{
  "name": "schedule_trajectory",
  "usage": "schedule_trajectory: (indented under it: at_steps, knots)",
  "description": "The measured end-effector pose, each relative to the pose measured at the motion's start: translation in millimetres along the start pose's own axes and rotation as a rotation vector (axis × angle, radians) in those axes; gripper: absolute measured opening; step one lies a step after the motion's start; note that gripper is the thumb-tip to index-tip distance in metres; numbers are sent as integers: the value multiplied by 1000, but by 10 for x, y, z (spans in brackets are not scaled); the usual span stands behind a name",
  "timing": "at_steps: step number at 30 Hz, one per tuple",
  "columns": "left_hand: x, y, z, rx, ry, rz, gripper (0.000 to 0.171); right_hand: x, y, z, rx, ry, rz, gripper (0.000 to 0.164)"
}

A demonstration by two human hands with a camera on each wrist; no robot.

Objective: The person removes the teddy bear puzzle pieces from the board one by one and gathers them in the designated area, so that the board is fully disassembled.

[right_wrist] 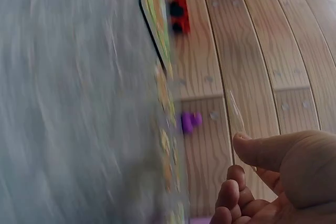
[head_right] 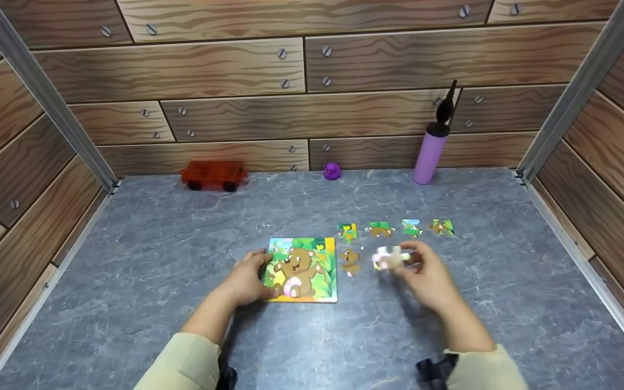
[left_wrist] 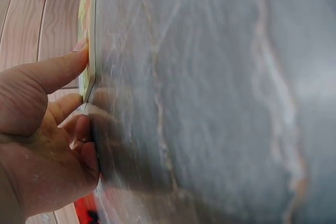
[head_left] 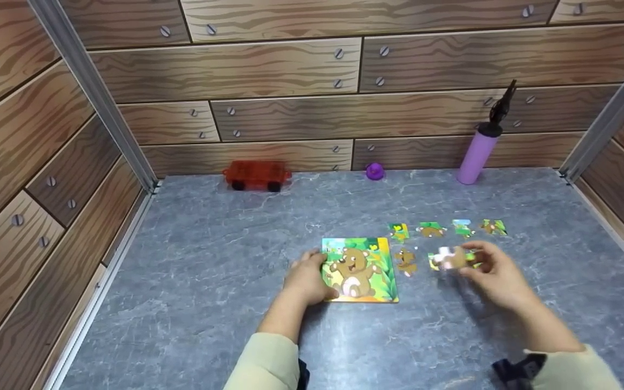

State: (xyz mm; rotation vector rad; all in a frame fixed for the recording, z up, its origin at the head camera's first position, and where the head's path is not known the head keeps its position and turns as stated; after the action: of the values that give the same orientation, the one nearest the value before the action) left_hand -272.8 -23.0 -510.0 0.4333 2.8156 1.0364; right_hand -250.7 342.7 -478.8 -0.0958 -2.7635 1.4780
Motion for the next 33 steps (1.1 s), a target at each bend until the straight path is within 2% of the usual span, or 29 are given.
schedule_trajectory:
  at_steps: [9, 14, 19, 25, 33]
  knots:
    - [8, -25, 3, -2, 5, 0, 87, 165, 281, -542, -107, 12, 64, 55]
    - [4, -24, -3, 4, 4, 2, 87, 230, 471, -725, -179, 28, 122, 52]
    - [7, -20, 2, 10, 3, 1, 86, 280, 634, -807, -216, 27, 157, 51]
    - [18, -19, 3, 6, -2, -2, 86, 318, 806, -831, -231, -11, 243, 50]
    - [13, -30, 4, 1, 10, -4, 86, 415, 904, -835, -296, -24, 304, 49]
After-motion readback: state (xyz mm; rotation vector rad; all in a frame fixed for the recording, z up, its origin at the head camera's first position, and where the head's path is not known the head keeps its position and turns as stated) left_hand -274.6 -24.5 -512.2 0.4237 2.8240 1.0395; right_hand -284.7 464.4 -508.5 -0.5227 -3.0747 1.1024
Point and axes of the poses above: each hand's wrist, its own x-axis towards the middle knuckle, its own z-axis out of the palm, y = z × x, the point moved 5 cm from there along x, towards the middle knuckle, and after that the axes turned 12 degrees about z, right-handed, at the moved point
